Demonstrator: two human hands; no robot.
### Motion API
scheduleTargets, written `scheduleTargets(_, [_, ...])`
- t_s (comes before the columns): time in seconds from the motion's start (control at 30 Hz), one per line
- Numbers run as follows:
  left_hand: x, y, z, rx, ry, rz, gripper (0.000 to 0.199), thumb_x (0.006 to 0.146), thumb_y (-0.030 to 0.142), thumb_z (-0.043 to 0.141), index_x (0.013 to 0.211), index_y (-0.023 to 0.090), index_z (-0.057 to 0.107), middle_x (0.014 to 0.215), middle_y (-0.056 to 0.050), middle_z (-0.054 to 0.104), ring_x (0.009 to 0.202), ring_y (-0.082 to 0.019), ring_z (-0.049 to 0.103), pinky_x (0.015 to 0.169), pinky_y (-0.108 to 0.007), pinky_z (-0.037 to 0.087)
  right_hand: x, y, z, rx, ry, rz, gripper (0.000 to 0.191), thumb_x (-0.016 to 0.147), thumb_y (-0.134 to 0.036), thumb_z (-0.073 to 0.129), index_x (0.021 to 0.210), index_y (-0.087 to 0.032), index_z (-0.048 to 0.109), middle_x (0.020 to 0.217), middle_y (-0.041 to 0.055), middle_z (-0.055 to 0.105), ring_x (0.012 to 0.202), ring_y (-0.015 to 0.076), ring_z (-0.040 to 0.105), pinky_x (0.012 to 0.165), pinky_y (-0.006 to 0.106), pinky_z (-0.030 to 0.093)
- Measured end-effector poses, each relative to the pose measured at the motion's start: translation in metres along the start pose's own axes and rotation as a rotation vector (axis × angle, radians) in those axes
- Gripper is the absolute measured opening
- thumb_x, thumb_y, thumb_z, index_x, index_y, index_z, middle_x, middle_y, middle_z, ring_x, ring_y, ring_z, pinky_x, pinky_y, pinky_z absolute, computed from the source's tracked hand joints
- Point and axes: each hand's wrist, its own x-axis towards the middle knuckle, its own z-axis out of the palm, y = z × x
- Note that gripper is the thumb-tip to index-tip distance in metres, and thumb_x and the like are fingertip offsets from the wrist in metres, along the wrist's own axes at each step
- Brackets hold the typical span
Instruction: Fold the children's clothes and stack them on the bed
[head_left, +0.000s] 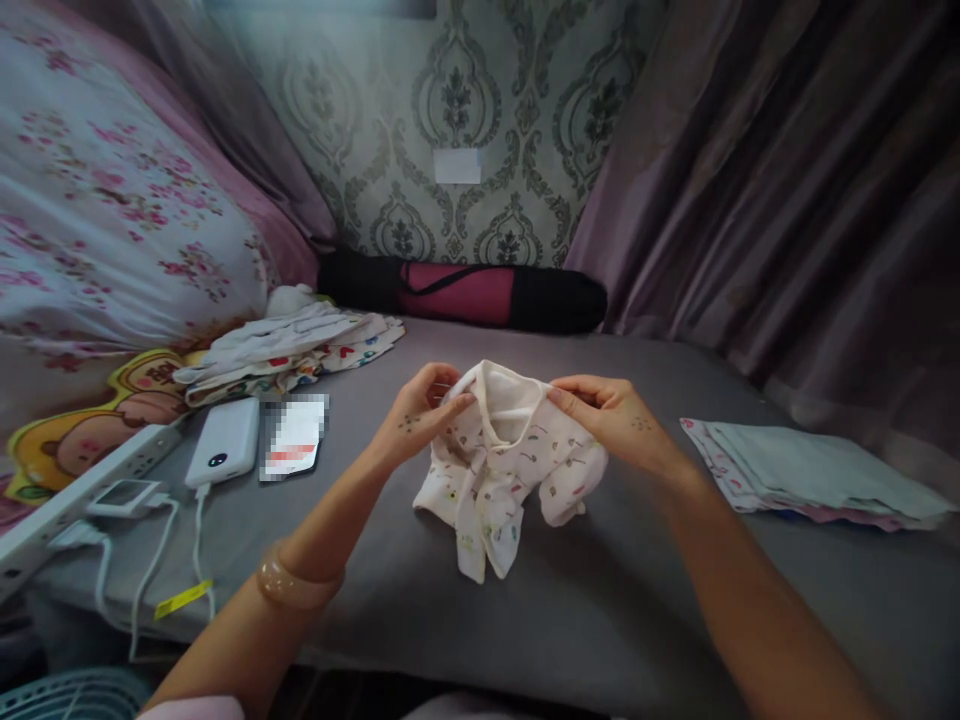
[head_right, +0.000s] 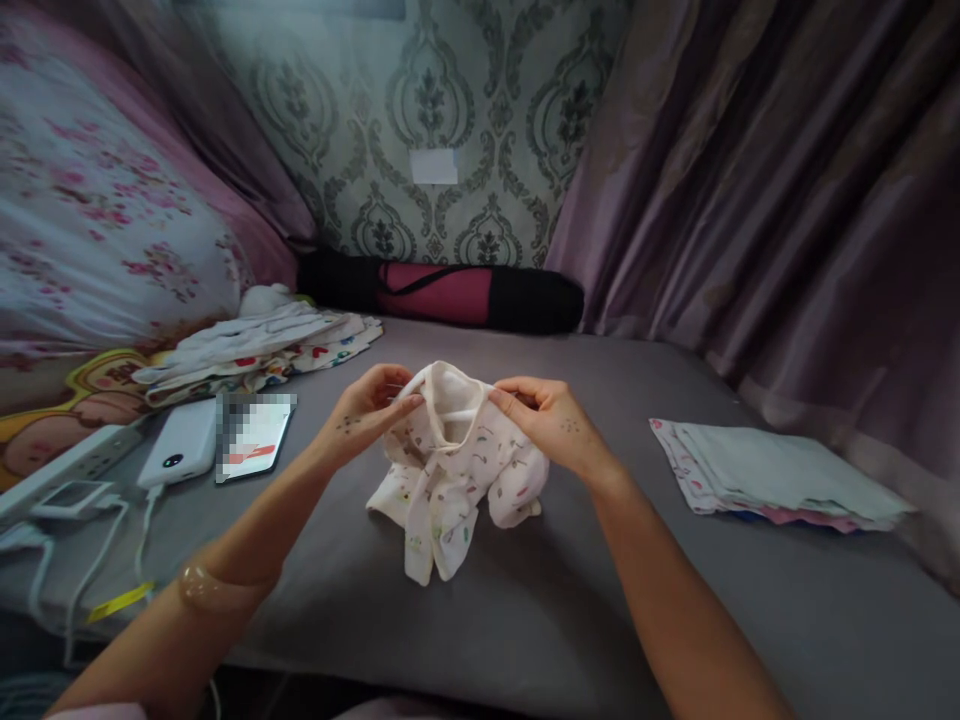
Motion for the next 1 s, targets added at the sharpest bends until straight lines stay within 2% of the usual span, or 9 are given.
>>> scheduleTargets(0.3, [-0.005, 0.011, -0.006, -0.150, -0.032, -0.077, 0.032, 0.081, 0.046, 0.065, 0.090, 0.016, 0.067, 0.079, -0.003, 0.065, 0.068, -0.012, 0.055, 0.058, -0.021, 0.043, -0.009, -0.011, -0.017, -0.089, 0.069, -0.034, 0.037, 0.075, -0.054, 0.069, 0.090, -0.020, 0.074, 0.080, 0.0045, 0.072, 0.066, 0.0161, 0.063, 0.053, 0.025, 0.049])
scheduleTargets(0.57, [-0.006, 0.023, -0.011, -0.186, 0.006, -0.045, 0.028, 0.080, 0.044, 0.067, 0.087, 0.018, 0.072, 0.078, -0.002, 0.067, 0.066, -0.010, 0.055, 0.057, -0.020, 0.042, -0.020, -0.022, -0.036, -0.210, 0.088, -0.095, 0.043, 0.077, -0.058, 0.065, 0.098, -0.020, 0.074, 0.084, 0.0053, 0.073, 0.069, 0.0175, 0.065, 0.053, 0.026, 0.049])
scheduleTargets(0.73, [0.000, 0.041, -0.018, 0.017, 0.047, 0.108, 0.031, 0.083, 0.045, 0.064, 0.094, 0.017, 0.072, 0.082, -0.003, 0.068, 0.072, -0.013, 0.056, 0.062, -0.022, 0.042, -0.023, -0.035, -0.050, -0.323, 0.188, -0.200, 0.038, 0.079, -0.055, 0.065, 0.092, -0.020, 0.075, 0.086, 0.0056, 0.072, 0.075, 0.0192, 0.064, 0.061, 0.029, 0.049])
scheduleTargets(0.93, [0.009, 0.085, -0.029, 0.345, 0.120, 0.308, 0.031, 0.086, 0.046, 0.057, 0.098, 0.021, 0.073, 0.089, -0.003, 0.069, 0.081, -0.017, 0.059, 0.069, -0.026, 0.045, -0.020, -0.045, -0.053, -0.479, 0.370, -0.388, 0.036, 0.083, -0.054, 0.060, 0.086, -0.021, 0.074, 0.088, 0.0062, 0.068, 0.084, 0.0208, 0.062, 0.073, 0.033, 0.047])
scheduleTargets(1.0, [0.011, 0.097, -0.032, 0.417, 0.158, 0.372, 0.030, 0.086, 0.045, 0.058, 0.097, 0.023, 0.073, 0.092, -0.005, 0.067, 0.087, -0.019, 0.058, 0.072, -0.027, 0.047, -0.017, -0.046, -0.051, -0.454, 0.419, -0.395, 0.037, 0.084, -0.055, 0.059, 0.087, -0.020, 0.073, 0.088, 0.0061, 0.068, 0.084, 0.0211, 0.061, 0.073, 0.033, 0.047])
